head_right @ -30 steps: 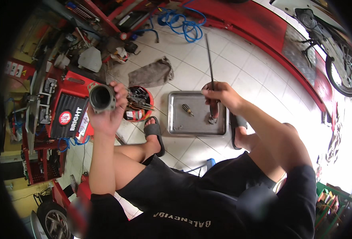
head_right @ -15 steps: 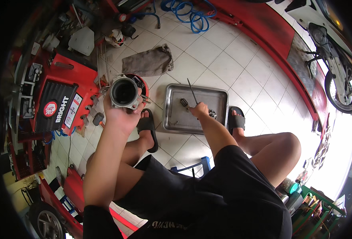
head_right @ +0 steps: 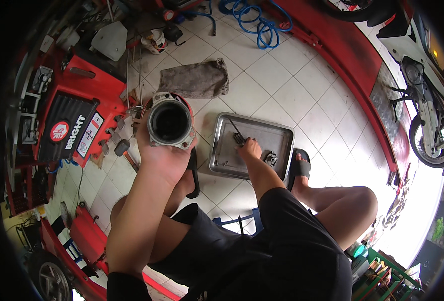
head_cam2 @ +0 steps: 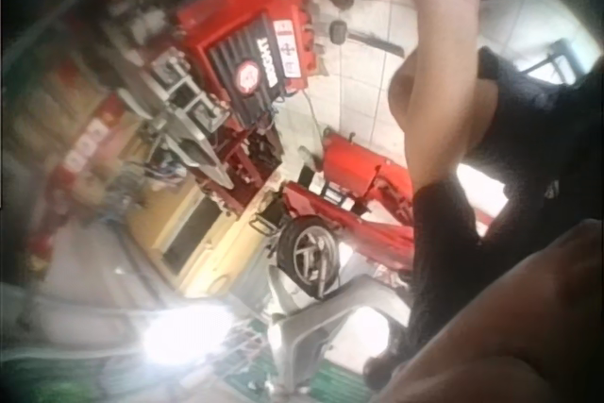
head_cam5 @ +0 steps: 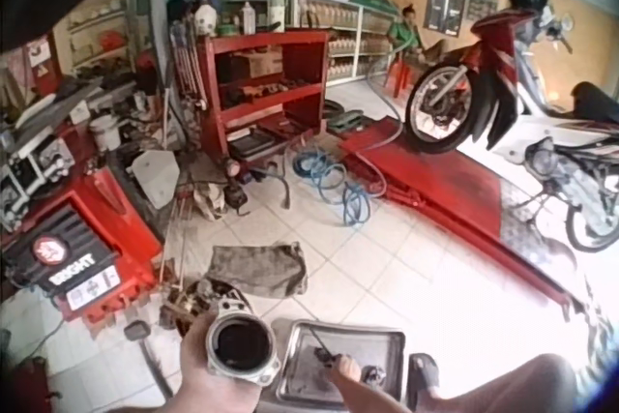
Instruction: The person sits in a workshop and uses a screwdriver to disassemble a cylindrical mechanical part, removing internal components and placing them into a metal tray. They continue to use the screwdriver to pry and extract parts from the housing.
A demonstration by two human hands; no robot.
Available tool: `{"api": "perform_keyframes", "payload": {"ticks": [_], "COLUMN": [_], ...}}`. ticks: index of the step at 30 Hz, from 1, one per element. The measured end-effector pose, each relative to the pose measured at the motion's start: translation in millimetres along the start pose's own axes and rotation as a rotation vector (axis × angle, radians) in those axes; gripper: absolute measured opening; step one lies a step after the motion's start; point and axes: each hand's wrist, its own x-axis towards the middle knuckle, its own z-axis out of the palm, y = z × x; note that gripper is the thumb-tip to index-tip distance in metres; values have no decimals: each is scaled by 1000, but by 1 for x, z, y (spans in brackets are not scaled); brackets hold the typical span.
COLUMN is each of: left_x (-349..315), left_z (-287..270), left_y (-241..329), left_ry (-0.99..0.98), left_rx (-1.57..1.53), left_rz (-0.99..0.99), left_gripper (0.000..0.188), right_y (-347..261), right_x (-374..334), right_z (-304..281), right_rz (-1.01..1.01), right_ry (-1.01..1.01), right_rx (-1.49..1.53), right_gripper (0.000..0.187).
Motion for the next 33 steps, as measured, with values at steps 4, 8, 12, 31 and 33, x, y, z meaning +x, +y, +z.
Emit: {"api": "perform_keyframes", "payload": {"ticks": [4, 8, 12, 31, 33], "left_x": [-1, 0, -1, -13, -1], "left_z": [-10, -14, -15, 6, -7], "left_y": [-8, -13, -15, -11, -8], "left_ry": [-54, -6, 8, 24, -87], "left_rx": [3, 51, 81, 144, 123], "left_rz": [-32, -22, -24, -24, -60], "left_gripper": [23, 30, 32, 32, 32], "right_y": [-10, -26, -29, 35, 32], "right_x": [5, 14, 12, 0, -3], "right_z": [-9, -23, -26, 18, 16], "right_rz": [-99, -86, -63, -87, -100], "right_ry": [26, -94, -170, -137, -116], "right_rx": [-11, -39, -85, -15, 14], "right_gripper": [64, 65, 58, 48, 41]}}
